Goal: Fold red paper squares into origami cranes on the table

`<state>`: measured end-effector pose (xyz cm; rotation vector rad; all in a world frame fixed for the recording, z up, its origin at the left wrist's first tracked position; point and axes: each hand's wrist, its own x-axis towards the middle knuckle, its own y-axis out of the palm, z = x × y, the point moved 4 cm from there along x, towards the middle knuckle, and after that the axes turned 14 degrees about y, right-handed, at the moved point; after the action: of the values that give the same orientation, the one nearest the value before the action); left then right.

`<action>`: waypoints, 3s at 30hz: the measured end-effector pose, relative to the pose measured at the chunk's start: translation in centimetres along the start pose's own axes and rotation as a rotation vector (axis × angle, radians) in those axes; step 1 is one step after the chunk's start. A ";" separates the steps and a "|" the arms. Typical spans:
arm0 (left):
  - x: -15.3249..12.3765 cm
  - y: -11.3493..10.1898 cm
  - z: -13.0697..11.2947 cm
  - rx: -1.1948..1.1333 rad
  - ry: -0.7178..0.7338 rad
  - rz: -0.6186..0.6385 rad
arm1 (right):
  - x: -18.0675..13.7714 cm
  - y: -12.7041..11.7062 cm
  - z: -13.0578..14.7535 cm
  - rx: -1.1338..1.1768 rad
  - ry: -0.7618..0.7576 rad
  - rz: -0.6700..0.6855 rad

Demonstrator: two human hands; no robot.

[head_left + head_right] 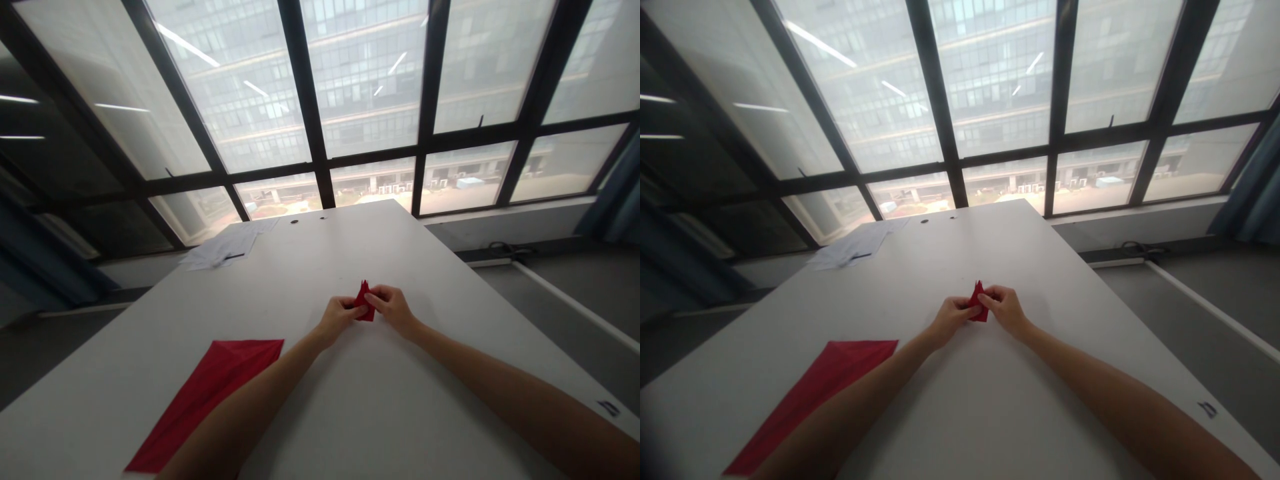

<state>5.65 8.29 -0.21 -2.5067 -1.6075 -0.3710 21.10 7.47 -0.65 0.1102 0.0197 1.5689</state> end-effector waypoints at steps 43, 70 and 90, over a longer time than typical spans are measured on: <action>0.7 -0.9 0.9 -0.153 0.127 -0.289 | -0.1 0.4 -0.4 -0.184 0.061 0.066; 0.7 -1.9 -2.4 0.280 0.479 -0.255 | -0.2 0.6 0.1 -0.094 0.156 0.346; 0.2 -2.1 -3.7 0.550 0.678 -0.277 | 0.0 0.5 -0.2 -0.125 0.125 0.343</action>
<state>3.28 8.39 3.37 -1.5307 -1.4892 -0.6218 20.56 7.50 -0.79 -0.0881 0.0007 1.9128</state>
